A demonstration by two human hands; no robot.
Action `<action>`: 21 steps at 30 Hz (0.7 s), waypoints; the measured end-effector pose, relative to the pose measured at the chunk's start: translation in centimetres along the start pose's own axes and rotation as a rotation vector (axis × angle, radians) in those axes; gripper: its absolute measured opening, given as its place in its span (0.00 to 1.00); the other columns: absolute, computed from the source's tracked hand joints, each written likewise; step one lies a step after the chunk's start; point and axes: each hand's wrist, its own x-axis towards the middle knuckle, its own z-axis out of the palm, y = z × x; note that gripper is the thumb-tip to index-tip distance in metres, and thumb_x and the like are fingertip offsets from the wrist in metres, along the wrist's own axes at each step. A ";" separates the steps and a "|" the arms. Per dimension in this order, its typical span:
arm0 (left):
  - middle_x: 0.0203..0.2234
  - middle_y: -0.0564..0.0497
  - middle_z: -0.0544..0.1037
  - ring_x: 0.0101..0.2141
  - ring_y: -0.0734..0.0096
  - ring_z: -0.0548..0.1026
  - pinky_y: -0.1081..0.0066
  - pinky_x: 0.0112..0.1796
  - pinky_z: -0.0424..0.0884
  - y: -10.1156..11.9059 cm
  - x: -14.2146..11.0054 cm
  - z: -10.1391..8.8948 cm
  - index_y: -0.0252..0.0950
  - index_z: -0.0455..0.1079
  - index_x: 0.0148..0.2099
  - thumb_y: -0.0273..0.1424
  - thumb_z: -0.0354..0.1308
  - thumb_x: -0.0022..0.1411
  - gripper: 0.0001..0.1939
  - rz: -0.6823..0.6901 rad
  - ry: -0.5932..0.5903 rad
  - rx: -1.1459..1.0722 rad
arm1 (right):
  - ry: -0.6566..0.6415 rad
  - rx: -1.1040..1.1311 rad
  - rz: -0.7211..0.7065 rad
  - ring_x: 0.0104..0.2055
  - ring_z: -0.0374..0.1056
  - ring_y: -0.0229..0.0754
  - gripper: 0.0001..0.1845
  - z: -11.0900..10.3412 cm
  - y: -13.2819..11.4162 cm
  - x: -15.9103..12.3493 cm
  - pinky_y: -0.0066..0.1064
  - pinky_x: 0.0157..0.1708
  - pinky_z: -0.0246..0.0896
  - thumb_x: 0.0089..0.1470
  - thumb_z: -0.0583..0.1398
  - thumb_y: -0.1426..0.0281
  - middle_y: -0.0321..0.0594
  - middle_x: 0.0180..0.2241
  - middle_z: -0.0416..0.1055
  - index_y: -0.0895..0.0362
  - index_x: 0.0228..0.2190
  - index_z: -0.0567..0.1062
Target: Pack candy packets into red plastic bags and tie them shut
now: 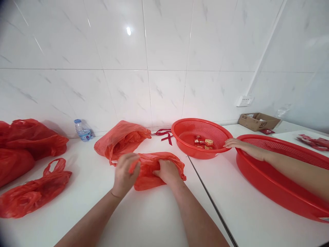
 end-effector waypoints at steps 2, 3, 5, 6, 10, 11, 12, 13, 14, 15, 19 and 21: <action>0.34 0.45 0.75 0.39 0.63 0.73 0.62 0.40 0.70 1.0 -0.5 0.9 0.40 0.70 0.41 0.27 0.44 0.63 0.13 0.170 -0.340 0.043 | -0.015 -0.009 -0.008 0.26 0.68 0.41 0.03 0.2 -0.1 -0.1 0.30 0.23 0.53 0.42 0.62 0.69 0.37 0.25 0.73 0.54 0.23 0.71; 0.32 0.46 0.75 0.36 0.64 0.73 0.64 0.37 0.70 1.3 -0.7 1.4 0.40 0.71 0.40 0.25 0.42 0.62 0.15 0.206 -0.469 0.068 | -0.015 -0.016 -0.009 0.23 0.67 0.40 0.04 0.1 0.0 -0.2 0.30 0.22 0.51 0.43 0.61 0.69 0.37 0.23 0.72 0.54 0.21 0.70; 0.32 0.46 0.75 0.35 0.63 0.73 0.64 0.36 0.69 1.1 -0.9 2.0 0.39 0.71 0.39 0.25 0.46 0.61 0.13 0.180 -0.571 0.144 | -0.002 -0.029 -0.011 0.21 0.64 0.38 0.07 -0.1 0.3 -0.3 0.29 0.20 0.48 0.45 0.58 0.71 0.36 0.20 0.70 0.54 0.18 0.68; 0.35 0.45 0.75 0.37 0.60 0.73 0.63 0.37 0.69 0.8 -1.0 2.2 0.39 0.71 0.40 0.28 0.50 0.59 0.10 0.127 -0.560 0.188 | 0.001 -0.036 -0.008 0.21 0.63 0.38 0.08 -0.4 0.5 -0.2 0.29 0.20 0.47 0.45 0.58 0.71 0.35 0.19 0.69 0.54 0.17 0.67; 0.44 0.44 0.75 0.44 0.50 0.71 0.56 0.42 0.67 -1.0 -0.8 1.5 0.40 0.68 0.50 0.39 0.64 0.47 0.26 -0.105 -0.521 0.247 | -0.003 -0.040 0.016 0.18 0.58 0.37 0.14 -1.2 1.4 0.2 0.30 0.19 0.45 0.48 0.56 0.68 0.34 0.16 0.65 0.54 0.14 0.66; 0.44 0.44 0.75 0.45 0.51 0.71 0.57 0.43 0.67 -1.3 -0.8 1.2 0.41 0.67 0.51 0.39 0.65 0.46 0.29 -0.129 -0.538 0.226 | -0.003 -0.022 0.009 0.20 0.60 0.37 0.14 -1.2 1.5 0.3 0.30 0.20 0.46 0.49 0.56 0.67 0.34 0.17 0.66 0.54 0.14 0.67; 0.44 0.45 0.75 0.45 0.52 0.71 0.58 0.43 0.67 -1.5 -0.8 0.9 0.43 0.67 0.52 0.38 0.65 0.45 0.30 -0.137 -0.554 0.203 | -0.005 0.004 -0.003 0.22 0.62 0.38 0.13 -1.2 1.7 0.4 0.30 0.22 0.49 0.49 0.56 0.66 0.34 0.19 0.67 0.54 0.15 0.69; 0.44 0.46 0.75 0.45 0.53 0.71 0.60 0.42 0.67 -1.6 -0.8 0.7 0.44 0.67 0.52 0.36 0.65 0.44 0.30 -0.135 -0.566 0.183 | -0.008 0.034 -0.017 0.25 0.65 0.38 0.11 -1.2 1.8 0.5 0.29 0.24 0.52 0.48 0.57 0.65 0.34 0.22 0.69 0.54 0.18 0.71; 0.44 0.47 0.75 0.45 0.54 0.71 0.62 0.41 0.67 -1.6 -0.8 0.6 0.45 0.67 0.52 0.35 0.65 0.43 0.30 -0.128 -0.574 0.170 | -0.009 0.059 -0.023 0.28 0.67 0.39 0.07 -1.1 1.9 0.5 0.29 0.26 0.54 0.48 0.59 0.65 0.35 0.26 0.72 0.54 0.22 0.72; 0.44 0.48 0.75 0.44 0.55 0.72 0.63 0.40 0.67 -1.5 -0.8 0.5 0.45 0.67 0.51 0.34 0.65 0.43 0.30 -0.123 -0.581 0.166 | -0.005 0.073 -0.013 0.32 0.68 0.40 0.06 -1.0 2.0 0.6 0.29 0.28 0.56 0.47 0.60 0.65 0.35 0.30 0.73 0.54 0.27 0.73; 0.40 0.46 0.77 0.39 0.54 0.74 0.64 0.36 0.68 -1.4 -0.6 0.6 0.42 0.68 0.50 0.41 0.65 0.44 0.28 -0.142 -0.558 0.253 | 0.014 0.037 0.082 0.37 0.69 0.43 0.18 -0.7 2.2 0.7 0.30 0.31 0.57 0.50 0.59 0.58 0.40 0.37 0.74 0.54 0.40 0.72; 0.37 0.44 0.77 0.36 0.54 0.74 0.63 0.34 0.67 -1.3 -0.4 0.6 0.39 0.69 0.48 0.46 0.59 0.52 0.24 -0.145 -0.483 0.334 | -0.006 0.035 0.089 0.41 0.69 0.45 0.21 -0.7 2.1 0.7 0.32 0.34 0.58 0.54 0.54 0.54 0.43 0.40 0.74 0.54 0.44 0.71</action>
